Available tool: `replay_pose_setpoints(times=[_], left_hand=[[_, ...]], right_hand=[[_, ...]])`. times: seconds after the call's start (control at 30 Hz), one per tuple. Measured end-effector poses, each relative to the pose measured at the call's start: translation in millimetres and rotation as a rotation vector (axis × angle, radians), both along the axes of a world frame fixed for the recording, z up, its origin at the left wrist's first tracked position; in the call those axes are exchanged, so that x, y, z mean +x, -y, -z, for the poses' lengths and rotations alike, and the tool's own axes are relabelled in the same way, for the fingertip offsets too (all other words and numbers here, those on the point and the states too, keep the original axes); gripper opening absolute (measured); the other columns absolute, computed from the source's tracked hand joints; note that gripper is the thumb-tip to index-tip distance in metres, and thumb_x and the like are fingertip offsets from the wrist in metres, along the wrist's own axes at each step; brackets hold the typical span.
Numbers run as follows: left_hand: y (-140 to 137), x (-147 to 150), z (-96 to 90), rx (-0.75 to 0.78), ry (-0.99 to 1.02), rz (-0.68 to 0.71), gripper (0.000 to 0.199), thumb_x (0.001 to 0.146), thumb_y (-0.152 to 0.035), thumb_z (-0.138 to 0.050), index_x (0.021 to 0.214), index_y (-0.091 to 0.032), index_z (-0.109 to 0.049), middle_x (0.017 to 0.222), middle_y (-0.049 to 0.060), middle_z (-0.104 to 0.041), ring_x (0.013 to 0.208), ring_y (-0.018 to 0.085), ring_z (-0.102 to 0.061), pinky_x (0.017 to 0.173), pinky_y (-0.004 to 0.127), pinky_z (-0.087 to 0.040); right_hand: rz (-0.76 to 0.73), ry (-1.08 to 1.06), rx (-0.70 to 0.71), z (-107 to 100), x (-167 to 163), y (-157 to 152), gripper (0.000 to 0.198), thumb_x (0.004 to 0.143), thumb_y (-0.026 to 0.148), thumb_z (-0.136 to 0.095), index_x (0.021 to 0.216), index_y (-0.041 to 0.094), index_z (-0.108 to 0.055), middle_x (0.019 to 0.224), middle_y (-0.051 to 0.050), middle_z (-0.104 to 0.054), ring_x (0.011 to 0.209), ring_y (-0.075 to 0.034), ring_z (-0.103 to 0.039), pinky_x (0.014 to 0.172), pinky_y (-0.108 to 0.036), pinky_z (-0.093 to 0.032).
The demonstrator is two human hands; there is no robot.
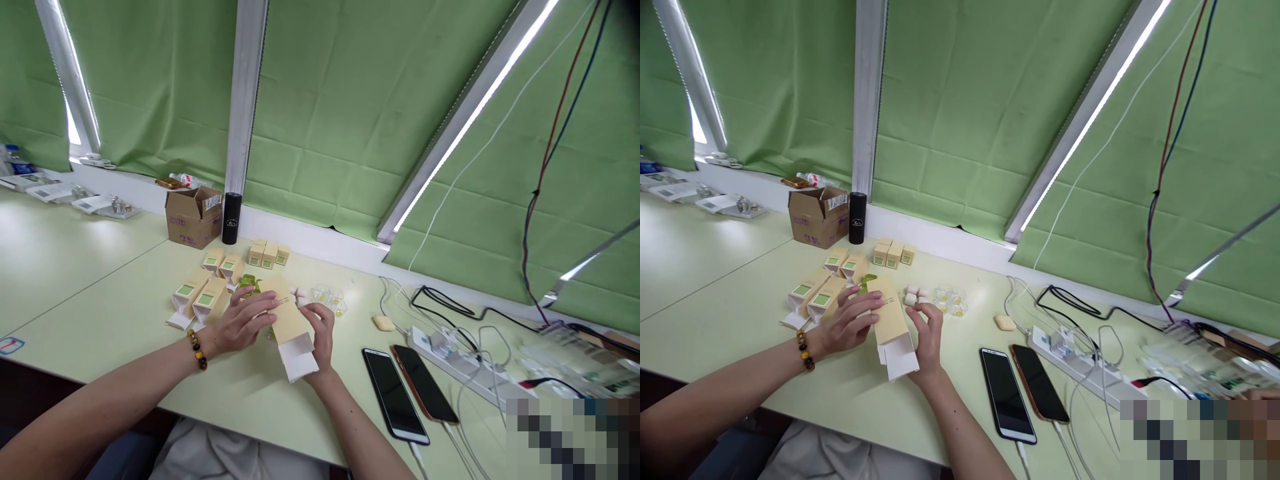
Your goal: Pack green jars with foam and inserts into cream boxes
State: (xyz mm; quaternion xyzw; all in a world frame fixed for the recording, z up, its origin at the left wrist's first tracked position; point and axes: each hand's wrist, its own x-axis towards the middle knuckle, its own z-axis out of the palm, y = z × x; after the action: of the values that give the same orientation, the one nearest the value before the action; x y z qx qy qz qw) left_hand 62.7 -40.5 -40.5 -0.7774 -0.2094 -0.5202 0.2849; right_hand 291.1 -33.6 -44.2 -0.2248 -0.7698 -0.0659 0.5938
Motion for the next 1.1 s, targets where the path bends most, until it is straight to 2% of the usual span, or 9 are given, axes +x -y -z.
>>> replay_pose_setpoints(times=[0.17,0.33,0.43,0.5,0.63,0.83,0.93,1.0,1.1], left_hand=[[5.0,-2.0,0.1,0.135,-0.084,-0.071,0.037,0.092,-0.007,-0.064,0.122,-0.029,-0.063,0.128,0.002,-0.076,0.126,0.016,-0.062,0.127,0.042,-0.032],[5.1,1.3,7.5,0.125,-0.029,-0.182,0.047,0.088,-0.01,-0.071,0.126,-0.035,-0.062,0.124,0.002,-0.074,0.119,0.019,-0.062,0.12,0.042,-0.041],[4.3,3.1,8.6,0.096,0.0,-0.18,0.048,0.088,-0.008,-0.07,0.13,-0.031,-0.061,0.119,0.005,-0.073,0.119,0.021,-0.061,0.118,0.045,-0.042],[4.1,4.8,6.7,-0.004,0.028,-0.109,0.052,0.09,-0.009,-0.067,0.137,-0.026,-0.057,0.121,0.009,-0.071,0.124,0.025,-0.059,0.117,0.05,-0.044],[6.1,11.1,3.6,-0.391,0.118,0.207,0.063,0.096,-0.02,-0.062,0.154,-0.019,-0.039,0.137,0.019,-0.059,0.132,0.034,-0.056,0.107,0.058,-0.053],[13.0,25.5,6.9,-0.899,0.505,0.536,0.075,0.101,-0.038,-0.064,0.162,-0.031,-0.022,0.147,0.018,-0.048,0.114,0.025,-0.066,0.099,0.045,-0.06],[14.2,27.9,5.7,-0.997,0.615,0.561,0.071,0.101,-0.04,-0.064,0.158,-0.034,-0.023,0.153,0.018,-0.04,0.099,0.018,-0.067,0.088,0.038,-0.062],[13.3,27.8,4.2,-1.026,0.641,0.54,0.061,0.103,-0.041,-0.06,0.155,-0.034,-0.027,0.152,0.017,-0.04,0.094,0.016,-0.067,0.082,0.034,-0.062],[10.4,27.2,2.8,-1.027,0.625,0.467,0.043,0.106,-0.041,-0.054,0.146,-0.031,-0.043,0.148,0.014,-0.041,0.089,0.014,-0.064,0.077,0.031,-0.061]], right_hand=[[-0.037,-0.01,0.08,-2.8,0.0,-2.0,0.051,0.096,0.023,-0.056,0.146,0.032,-0.049,0.122,-0.01,-0.056,0.112,-0.028,-0.059,0.091,-0.05,-0.055],[-0.06,-0.03,0.058,-3.3,0.6,-3.3,0.042,0.096,0.022,-0.057,0.137,0.029,-0.051,0.126,-0.01,-0.058,0.119,-0.028,-0.059,0.096,-0.05,-0.055],[-0.074,-0.027,0.045,-4.6,0.4,-1.7,0.04,0.097,0.023,-0.056,0.136,0.029,-0.051,0.131,-0.011,-0.059,0.125,-0.028,-0.058,0.099,-0.052,-0.055],[-0.099,-0.021,0.03,-6.0,0.0,-0.4,0.04,0.097,0.025,-0.055,0.136,0.028,-0.05,0.137,-0.013,-0.058,0.131,-0.031,-0.057,0.103,-0.058,-0.054],[-0.189,-0.024,-0.089,-5.8,-2.3,1.6,0.044,0.095,0.024,-0.057,0.137,0.026,-0.044,0.152,-0.018,-0.051,0.144,-0.036,-0.05,0.111,-0.067,-0.048],[-0.263,-0.117,-0.307,2.3,-7.9,5.0,0.043,0.1,0.027,-0.057,0.141,0.028,-0.043,0.142,-0.017,-0.055,0.153,-0.035,-0.039,0.109,-0.064,-0.052],[-0.299,-0.085,-0.356,2.6,-8.1,6.8,0.045,0.103,0.03,-0.054,0.146,0.029,-0.041,0.145,-0.017,-0.051,0.158,-0.034,-0.03,0.104,-0.057,-0.058],[-0.292,-0.037,-0.4,1.3,-7.3,7.4,0.044,0.104,0.03,-0.052,0.148,0.029,-0.045,0.157,-0.017,-0.039,0.159,-0.034,-0.028,0.104,-0.054,-0.059],[-0.284,-0.015,-0.485,-0.7,-6.2,7.3,0.042,0.106,0.031,-0.051,0.148,0.029,-0.052,0.165,-0.015,-0.025,0.152,-0.033,-0.039,0.104,-0.05,-0.06]])
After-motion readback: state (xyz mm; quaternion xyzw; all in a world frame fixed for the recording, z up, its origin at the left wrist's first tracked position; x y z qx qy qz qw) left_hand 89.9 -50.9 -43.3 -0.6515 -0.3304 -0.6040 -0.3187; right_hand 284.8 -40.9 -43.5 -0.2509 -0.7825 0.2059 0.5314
